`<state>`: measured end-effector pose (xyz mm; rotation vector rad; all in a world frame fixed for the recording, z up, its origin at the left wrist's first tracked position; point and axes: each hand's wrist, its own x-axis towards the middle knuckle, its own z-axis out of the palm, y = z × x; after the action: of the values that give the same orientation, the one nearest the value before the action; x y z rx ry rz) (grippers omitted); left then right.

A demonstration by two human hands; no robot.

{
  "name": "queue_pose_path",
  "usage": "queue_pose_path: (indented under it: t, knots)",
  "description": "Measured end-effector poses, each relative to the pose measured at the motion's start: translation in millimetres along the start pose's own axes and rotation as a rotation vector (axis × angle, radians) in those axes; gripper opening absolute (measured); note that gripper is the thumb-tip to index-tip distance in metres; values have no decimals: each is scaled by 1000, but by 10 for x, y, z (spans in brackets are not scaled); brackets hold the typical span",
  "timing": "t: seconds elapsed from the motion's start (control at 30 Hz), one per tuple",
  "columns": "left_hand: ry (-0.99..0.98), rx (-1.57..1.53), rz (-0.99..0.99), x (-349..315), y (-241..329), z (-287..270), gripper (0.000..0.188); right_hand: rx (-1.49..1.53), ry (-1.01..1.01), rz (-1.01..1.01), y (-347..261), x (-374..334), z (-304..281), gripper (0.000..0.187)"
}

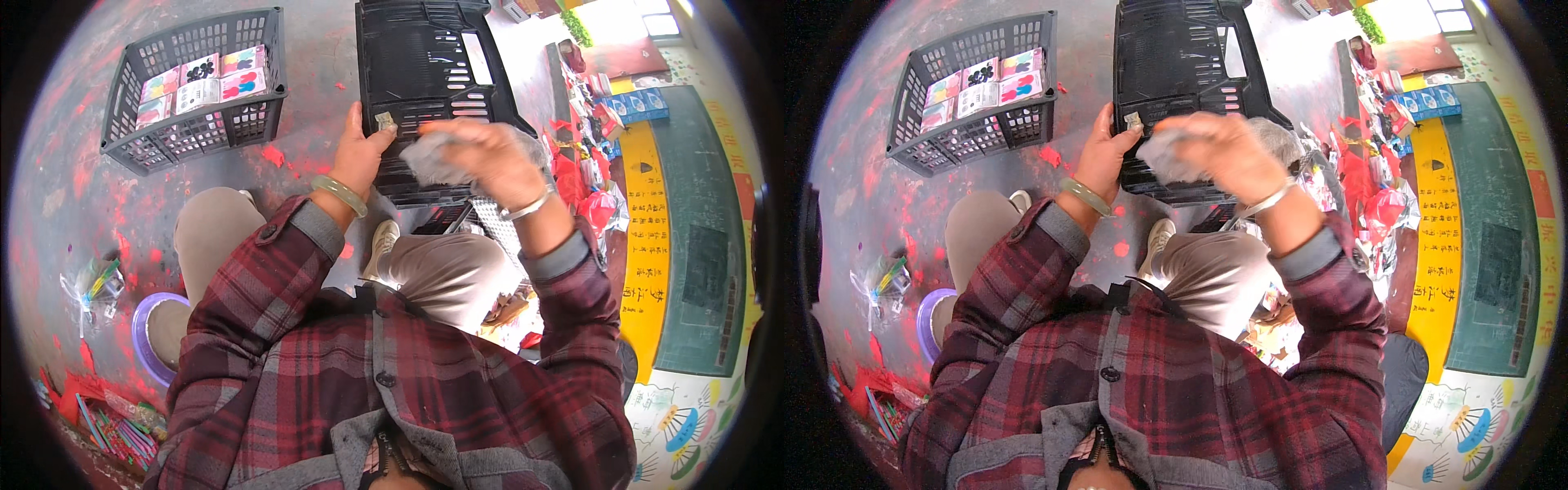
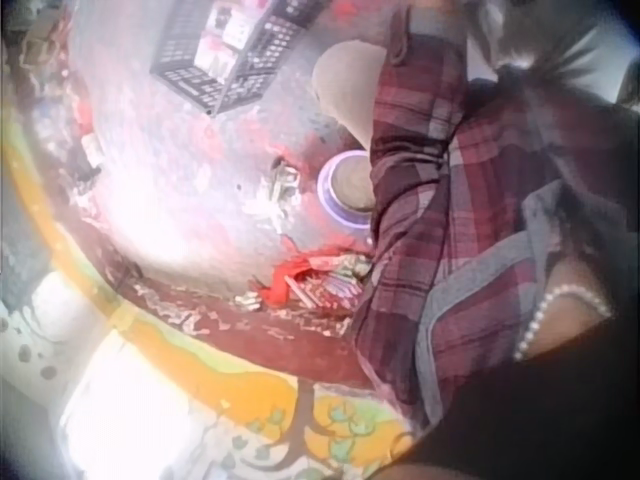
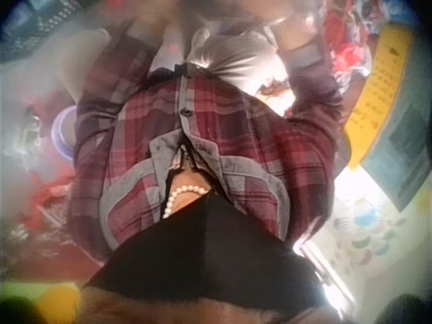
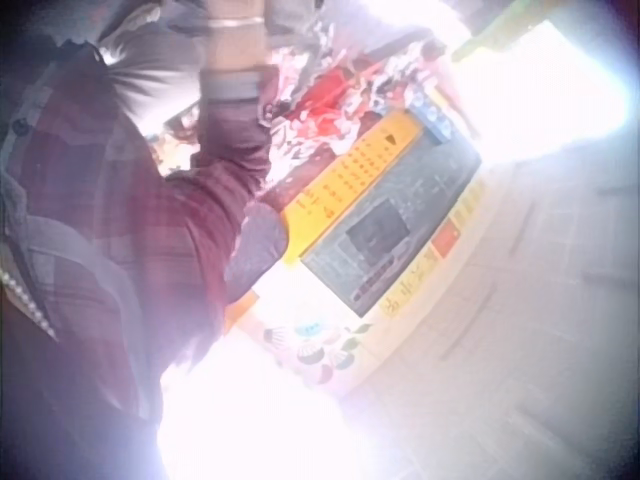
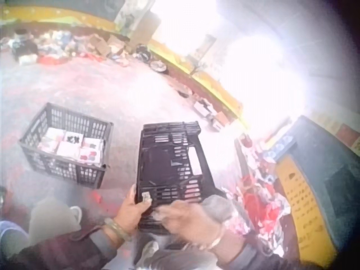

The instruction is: The person sits on the floor and wipes a black plastic crate with a cloth. They clean the exterior surfaces, then turn the crate over to wipe the interior grid and sides thoroughly.

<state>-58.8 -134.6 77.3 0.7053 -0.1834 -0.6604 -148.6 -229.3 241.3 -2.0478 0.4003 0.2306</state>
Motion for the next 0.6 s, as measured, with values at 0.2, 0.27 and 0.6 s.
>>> queue_pose_path:
  t: [0.2,0.27,0.6]
  knots:
    - [15,7,-4,-23,41,18,48,254,683,-296,-293,-542,-884,36]
    - [-5,-23,-18,-58,109,36,46,311,791,-408,-351,-773,-1246,29]
    - [11,-31,-40,-65,102,58,51,371,1001,-413,-190,-1071,-1550,30]
